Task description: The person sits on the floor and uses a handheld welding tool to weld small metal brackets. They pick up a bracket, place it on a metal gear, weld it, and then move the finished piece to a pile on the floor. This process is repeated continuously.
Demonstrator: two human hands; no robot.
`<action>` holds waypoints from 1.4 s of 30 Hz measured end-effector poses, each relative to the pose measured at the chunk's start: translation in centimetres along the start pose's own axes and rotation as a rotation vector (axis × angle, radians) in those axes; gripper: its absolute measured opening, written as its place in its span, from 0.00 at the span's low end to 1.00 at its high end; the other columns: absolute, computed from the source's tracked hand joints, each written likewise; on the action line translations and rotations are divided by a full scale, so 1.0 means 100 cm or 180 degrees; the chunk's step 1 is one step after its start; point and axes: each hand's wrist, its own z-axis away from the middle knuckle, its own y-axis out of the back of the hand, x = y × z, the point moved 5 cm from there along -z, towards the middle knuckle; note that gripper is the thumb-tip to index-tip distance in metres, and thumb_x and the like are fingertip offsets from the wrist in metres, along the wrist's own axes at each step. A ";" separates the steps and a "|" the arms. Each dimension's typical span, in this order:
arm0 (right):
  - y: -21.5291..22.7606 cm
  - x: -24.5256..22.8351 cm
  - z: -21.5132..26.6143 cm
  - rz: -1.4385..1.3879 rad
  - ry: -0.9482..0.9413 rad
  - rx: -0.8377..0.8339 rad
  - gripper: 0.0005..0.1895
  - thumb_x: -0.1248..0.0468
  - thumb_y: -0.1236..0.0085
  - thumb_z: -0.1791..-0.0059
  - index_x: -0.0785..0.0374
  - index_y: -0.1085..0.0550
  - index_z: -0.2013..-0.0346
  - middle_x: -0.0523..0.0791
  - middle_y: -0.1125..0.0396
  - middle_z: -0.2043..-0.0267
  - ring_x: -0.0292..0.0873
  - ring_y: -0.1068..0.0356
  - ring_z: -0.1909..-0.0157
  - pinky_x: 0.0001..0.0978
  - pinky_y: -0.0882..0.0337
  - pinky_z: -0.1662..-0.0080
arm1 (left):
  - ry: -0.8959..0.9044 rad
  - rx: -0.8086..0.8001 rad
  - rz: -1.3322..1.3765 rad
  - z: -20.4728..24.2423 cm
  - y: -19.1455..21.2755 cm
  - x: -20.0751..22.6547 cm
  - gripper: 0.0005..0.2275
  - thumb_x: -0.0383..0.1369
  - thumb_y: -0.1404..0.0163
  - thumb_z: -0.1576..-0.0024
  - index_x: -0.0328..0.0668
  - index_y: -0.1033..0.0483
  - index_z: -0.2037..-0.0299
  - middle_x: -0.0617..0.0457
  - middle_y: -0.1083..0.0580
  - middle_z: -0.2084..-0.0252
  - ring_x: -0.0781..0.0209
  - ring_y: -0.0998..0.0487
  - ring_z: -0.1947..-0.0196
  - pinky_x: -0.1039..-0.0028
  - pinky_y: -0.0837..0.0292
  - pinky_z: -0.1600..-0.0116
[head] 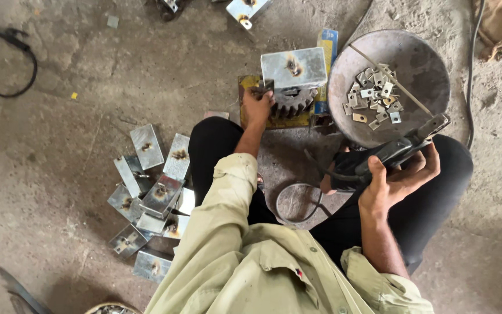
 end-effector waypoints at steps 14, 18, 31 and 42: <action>-0.058 0.018 0.025 0.0097 -0.0279 -0.0589 0.49 0.63 0.28 0.51 0.58 0.52 0.25 0.49 0.45 0.37 0.42 0.35 0.39 0.36 0.26 0.40 | 0.0527 -0.0315 -0.0622 0.025 0.001 0.023 0.13 0.30 0.45 0.40 0.20 0.22 0.56 0.43 0.21 0.69 0.59 0.18 0.74 0.71 0.19 0.69; -0.058 0.032 0.031 0.0410 -0.0356 -0.0611 0.49 0.66 0.28 0.53 0.60 0.50 0.26 0.50 0.46 0.34 0.44 0.38 0.36 0.38 0.28 0.38 | 0.0393 -0.0364 -0.1034 0.029 -0.002 0.029 0.14 0.34 0.46 0.39 0.21 0.21 0.60 0.45 0.22 0.72 0.60 0.19 0.77 0.70 0.19 0.72; -0.069 0.038 0.037 0.0765 -0.0530 -0.0938 0.49 0.69 0.29 0.56 0.64 0.50 0.27 0.50 0.47 0.33 0.42 0.40 0.40 0.35 0.28 0.44 | -0.0453 0.0045 -0.2289 0.032 -0.002 0.049 0.13 0.38 0.48 0.41 0.32 0.19 0.59 0.41 0.19 0.69 0.49 0.16 0.71 0.62 0.24 0.63; -0.072 0.046 0.040 0.1028 -0.0422 -0.1078 0.52 0.65 0.27 0.52 0.64 0.52 0.24 0.53 0.46 0.33 0.44 0.38 0.39 0.38 0.28 0.42 | -0.0384 -0.0118 -0.2524 0.030 -0.003 0.058 0.13 0.39 0.48 0.41 0.36 0.20 0.59 0.39 0.20 0.67 0.39 0.18 0.64 0.57 0.26 0.57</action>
